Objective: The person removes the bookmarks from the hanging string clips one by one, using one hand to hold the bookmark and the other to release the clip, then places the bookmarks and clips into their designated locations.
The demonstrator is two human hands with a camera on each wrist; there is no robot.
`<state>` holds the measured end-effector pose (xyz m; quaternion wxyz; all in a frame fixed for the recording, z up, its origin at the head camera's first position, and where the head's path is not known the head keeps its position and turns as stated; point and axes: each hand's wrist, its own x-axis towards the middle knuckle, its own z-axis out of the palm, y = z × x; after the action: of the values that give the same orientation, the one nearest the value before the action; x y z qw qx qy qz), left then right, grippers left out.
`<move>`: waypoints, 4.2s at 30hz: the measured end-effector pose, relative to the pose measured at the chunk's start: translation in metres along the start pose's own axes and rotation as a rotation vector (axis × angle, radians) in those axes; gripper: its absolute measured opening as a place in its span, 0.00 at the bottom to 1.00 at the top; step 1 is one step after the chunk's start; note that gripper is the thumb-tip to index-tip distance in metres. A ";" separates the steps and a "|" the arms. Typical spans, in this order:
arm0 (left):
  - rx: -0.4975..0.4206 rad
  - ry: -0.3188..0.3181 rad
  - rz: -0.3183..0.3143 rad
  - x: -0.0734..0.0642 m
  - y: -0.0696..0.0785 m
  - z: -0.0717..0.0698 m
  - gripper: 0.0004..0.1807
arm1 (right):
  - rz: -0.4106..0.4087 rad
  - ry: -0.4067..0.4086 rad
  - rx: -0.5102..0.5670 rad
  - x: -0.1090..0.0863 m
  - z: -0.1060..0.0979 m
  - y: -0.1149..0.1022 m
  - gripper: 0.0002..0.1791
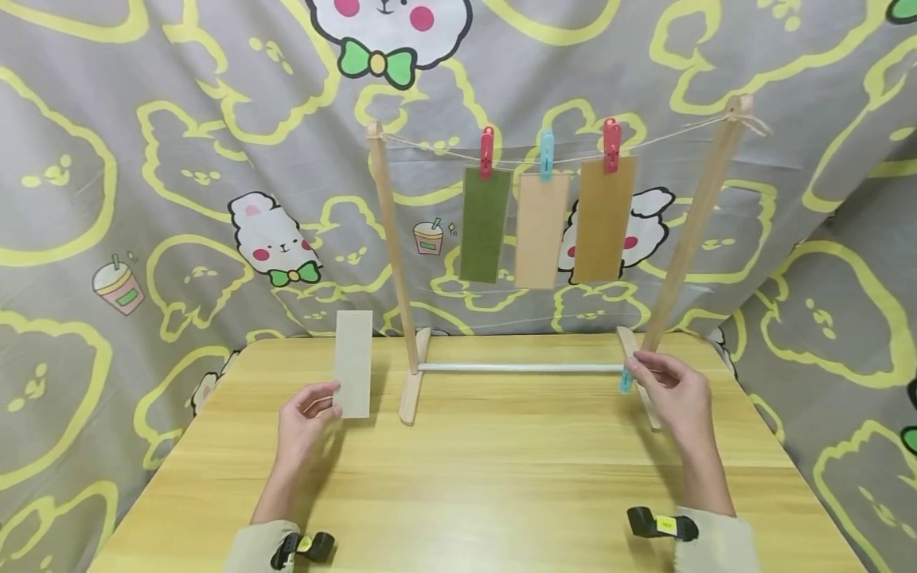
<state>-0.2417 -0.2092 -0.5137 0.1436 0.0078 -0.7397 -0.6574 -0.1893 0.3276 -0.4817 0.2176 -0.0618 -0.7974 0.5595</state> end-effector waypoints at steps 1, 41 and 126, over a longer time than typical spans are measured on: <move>0.002 0.000 -0.004 0.001 0.000 0.002 0.21 | 0.006 0.002 -0.008 0.000 -0.001 0.002 0.21; 0.086 -0.114 -0.164 -0.003 -0.011 -0.001 0.22 | 0.058 -0.024 -0.276 -0.002 0.009 0.034 0.25; 0.592 -0.282 -0.046 -0.011 -0.001 0.009 0.18 | 0.016 -0.100 -0.534 -0.008 0.041 0.048 0.20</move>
<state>-0.2338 -0.1981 -0.5176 0.0161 -0.0253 -0.9110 -0.4114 -0.2064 0.3072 -0.5395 0.1494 -0.0956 -0.9259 0.3335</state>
